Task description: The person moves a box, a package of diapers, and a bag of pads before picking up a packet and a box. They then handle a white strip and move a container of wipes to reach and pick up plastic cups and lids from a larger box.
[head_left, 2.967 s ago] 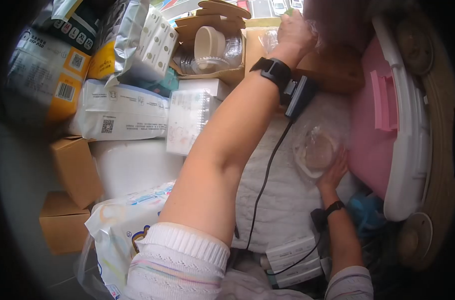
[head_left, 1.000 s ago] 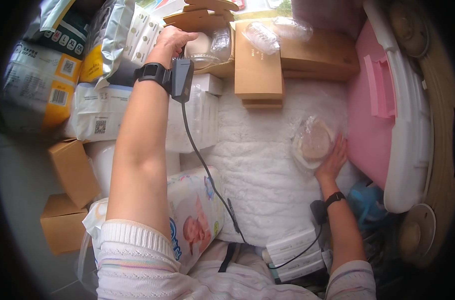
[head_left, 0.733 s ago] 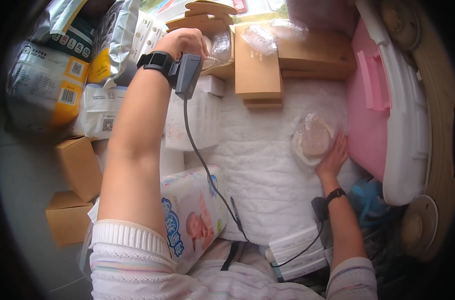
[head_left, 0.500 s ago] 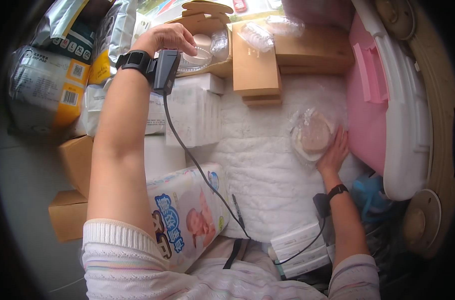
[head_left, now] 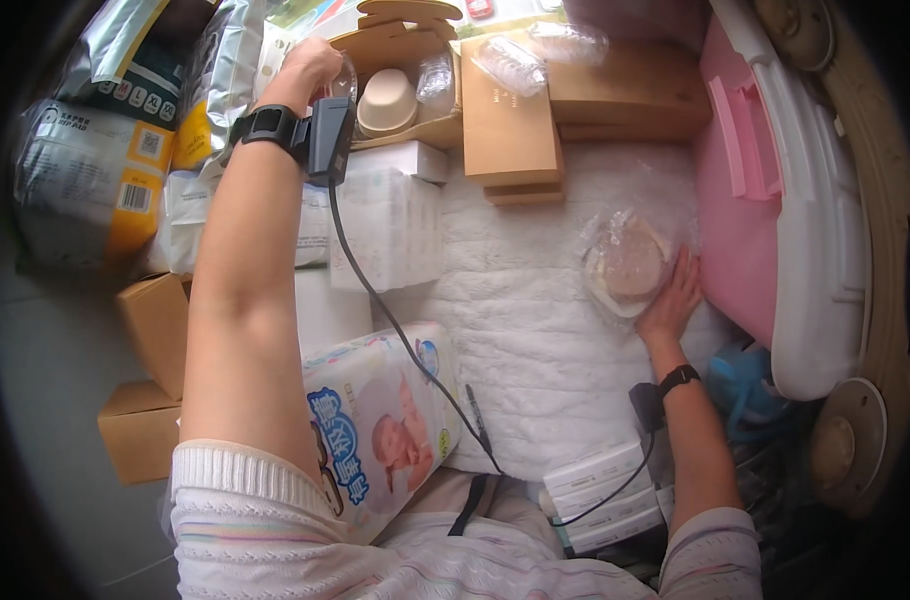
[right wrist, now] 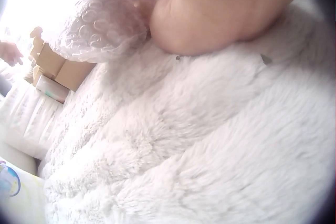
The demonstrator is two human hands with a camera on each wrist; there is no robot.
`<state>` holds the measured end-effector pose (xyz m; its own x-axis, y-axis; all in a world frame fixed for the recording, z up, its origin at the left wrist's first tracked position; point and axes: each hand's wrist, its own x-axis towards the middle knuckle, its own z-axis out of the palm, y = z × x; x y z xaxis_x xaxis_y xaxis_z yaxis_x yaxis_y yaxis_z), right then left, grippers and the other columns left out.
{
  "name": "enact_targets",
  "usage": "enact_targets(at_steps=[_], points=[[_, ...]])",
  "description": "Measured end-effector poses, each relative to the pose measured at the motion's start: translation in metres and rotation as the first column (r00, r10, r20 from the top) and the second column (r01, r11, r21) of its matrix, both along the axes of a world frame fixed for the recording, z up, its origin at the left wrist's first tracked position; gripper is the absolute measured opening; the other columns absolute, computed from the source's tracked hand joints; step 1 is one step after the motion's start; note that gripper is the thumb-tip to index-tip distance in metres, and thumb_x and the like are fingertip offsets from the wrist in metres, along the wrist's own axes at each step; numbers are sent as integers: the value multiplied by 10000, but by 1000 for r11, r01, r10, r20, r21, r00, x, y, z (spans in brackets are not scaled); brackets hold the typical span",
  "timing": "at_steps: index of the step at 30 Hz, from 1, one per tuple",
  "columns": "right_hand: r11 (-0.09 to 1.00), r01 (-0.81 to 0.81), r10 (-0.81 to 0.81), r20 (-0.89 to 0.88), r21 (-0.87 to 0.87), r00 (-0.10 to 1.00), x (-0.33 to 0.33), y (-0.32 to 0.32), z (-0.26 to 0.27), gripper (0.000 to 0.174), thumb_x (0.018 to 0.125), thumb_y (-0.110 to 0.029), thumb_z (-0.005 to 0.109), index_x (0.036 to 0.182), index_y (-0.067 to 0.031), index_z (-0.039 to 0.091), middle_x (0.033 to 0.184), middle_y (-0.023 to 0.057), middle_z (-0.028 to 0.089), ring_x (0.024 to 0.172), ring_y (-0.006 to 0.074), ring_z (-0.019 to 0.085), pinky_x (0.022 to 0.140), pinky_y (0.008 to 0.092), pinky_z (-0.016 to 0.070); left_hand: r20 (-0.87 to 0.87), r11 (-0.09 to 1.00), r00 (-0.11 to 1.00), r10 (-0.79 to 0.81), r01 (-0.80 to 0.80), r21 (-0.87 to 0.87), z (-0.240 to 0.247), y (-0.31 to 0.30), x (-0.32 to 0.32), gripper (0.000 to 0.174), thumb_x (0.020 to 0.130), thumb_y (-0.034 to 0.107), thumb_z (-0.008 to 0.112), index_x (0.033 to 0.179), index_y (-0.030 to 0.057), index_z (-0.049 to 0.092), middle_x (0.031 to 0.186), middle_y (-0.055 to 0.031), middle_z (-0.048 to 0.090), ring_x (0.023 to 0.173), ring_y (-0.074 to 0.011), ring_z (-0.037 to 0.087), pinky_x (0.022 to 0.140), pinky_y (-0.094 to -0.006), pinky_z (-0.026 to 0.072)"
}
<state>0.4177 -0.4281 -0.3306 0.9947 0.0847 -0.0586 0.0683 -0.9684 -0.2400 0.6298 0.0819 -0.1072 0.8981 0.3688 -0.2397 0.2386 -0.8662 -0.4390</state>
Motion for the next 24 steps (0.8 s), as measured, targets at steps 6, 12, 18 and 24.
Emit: enact_targets(at_steps=[6, 12, 18, 24], points=[[1000, -2, 2, 34, -12, 999, 1, 1, -1, 732, 721, -188, 628, 1363, -28, 314, 1497, 98, 125, 1354, 344, 131, 1067, 466, 149, -380, 949, 917, -121, 219, 227, -6, -17, -21, 196, 764, 169, 596, 918, 140, 714, 990, -47, 675, 935, -208, 641, 759, -300, 519], [1000, -2, 1, 34, 30, 999, 1, 1, 4, 717, 737, -201, 611, 1364, -25, 311, 1494, 100, 142, 1351, 345, 146, 1069, 472, 145, 207, 969, 954, 217, -185, -162, 2, -36, -26, 264, 780, 132, 565, 1016, 105, 681, 1089, -116, 636, 1013, -253, 612, 817, -330, 508], [1000, 1, -2, 27, 25, 1000, 0, 1, 5, 700, 738, -178, 607, 1358, -22, 323, 1494, 99, 142, 1355, 342, 137, 1068, 469, 152, -544, 927, 807, -232, 353, 128, -38, -14, -14, 303, 735, 148, 600, 1019, 63, 661, 1067, -168, 635, 998, -292, 612, 801, -334, 507], [994, 36, -34, -24, 101, 999, 1, 3, 11, 701, 710, -141, 634, 1338, -14, 351, 1497, 92, 127, 1360, 338, 123, 1068, 471, 152, 263, 815, 832, 488, -326, -480, -50, -61, -37, 311, 761, 163, 592, 1047, 54, 648, 1125, -163, 612, 1043, -282, 595, 847, -336, 490]])
